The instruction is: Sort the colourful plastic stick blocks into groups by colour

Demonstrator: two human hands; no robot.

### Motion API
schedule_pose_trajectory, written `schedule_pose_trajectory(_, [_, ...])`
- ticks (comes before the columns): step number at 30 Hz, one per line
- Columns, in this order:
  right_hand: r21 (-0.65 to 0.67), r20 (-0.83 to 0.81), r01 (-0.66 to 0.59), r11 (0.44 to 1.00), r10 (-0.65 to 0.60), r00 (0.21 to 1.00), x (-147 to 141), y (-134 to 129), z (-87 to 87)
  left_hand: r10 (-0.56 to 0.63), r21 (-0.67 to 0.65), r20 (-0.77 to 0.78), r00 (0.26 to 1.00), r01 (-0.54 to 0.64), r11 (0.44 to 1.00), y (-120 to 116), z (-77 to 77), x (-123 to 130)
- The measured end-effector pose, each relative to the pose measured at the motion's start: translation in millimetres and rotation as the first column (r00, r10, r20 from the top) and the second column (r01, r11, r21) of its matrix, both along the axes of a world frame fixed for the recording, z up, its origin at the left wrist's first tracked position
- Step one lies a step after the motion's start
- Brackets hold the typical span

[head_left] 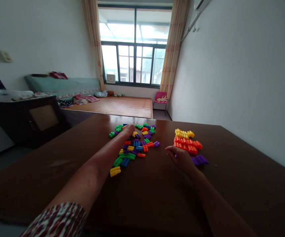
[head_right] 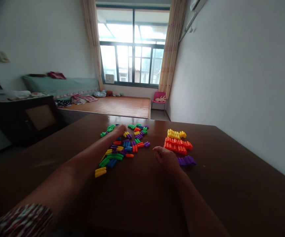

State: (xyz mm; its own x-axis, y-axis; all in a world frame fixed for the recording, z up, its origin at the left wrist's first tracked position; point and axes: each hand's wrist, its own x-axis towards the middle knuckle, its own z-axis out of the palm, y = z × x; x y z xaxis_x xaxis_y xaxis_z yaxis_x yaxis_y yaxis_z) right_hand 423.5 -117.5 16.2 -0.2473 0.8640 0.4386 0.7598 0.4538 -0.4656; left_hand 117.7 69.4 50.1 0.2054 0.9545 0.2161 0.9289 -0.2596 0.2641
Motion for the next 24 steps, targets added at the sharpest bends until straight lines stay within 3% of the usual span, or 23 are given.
schedule_pose_trajectory(2, [-0.017,-0.038,0.008,1.000,-0.008,0.999,-1,1,-0.3,-0.033,0.041,0.054,0.998,0.031,0.999,-14,6.0,4])
schedule_pose_trajectory(5, [-0.028,-0.183,0.003,1.000,-0.008,0.983,-4,1,1.7,-0.152,0.078,0.189,0.970,0.139,0.987,-45,7.8,31])
schedule_pose_trajectory(7, [-0.058,-0.309,-0.049,0.997,0.029,0.951,-6,0,4.0,-0.355,0.111,0.491,0.796,0.346,0.931,-72,1.9,58])
schedule_pose_trajectory(10, [-0.138,-0.425,-0.177,0.975,0.103,0.899,-7,-1,6.5,-0.515,0.179,0.689,0.511,0.568,0.803,-113,-15.8,96])
schedule_pose_trajectory(11, [-0.162,-0.436,-0.214,0.963,0.125,0.891,-5,-1,6.8,-0.520,0.198,0.720,0.460,0.582,0.789,-124,-22.8,105])
schedule_pose_trajectory(14, [-0.216,-0.432,-0.297,0.930,0.181,0.883,4,-1,6.6,-0.449,0.215,0.824,0.345,0.542,0.812,-144,-41.5,123])
schedule_pose_trajectory(18, [-0.222,-0.423,-0.314,0.923,0.199,0.884,12,0,6.9,-0.347,0.202,0.918,0.190,0.527,0.825,-150,-51.8,126])
schedule_pose_trajectory(22, [-0.206,-0.389,-0.312,0.927,0.215,0.896,11,1,9.0,-0.316,0.200,0.942,0.114,0.567,0.799,-153,-51.0,123])
schedule_pose_trajectory(24, [-0.203,-0.373,-0.283,0.937,0.193,0.908,16,2,11.4,-0.323,0.188,0.937,0.133,0.587,0.788,-154,-51.8,122])
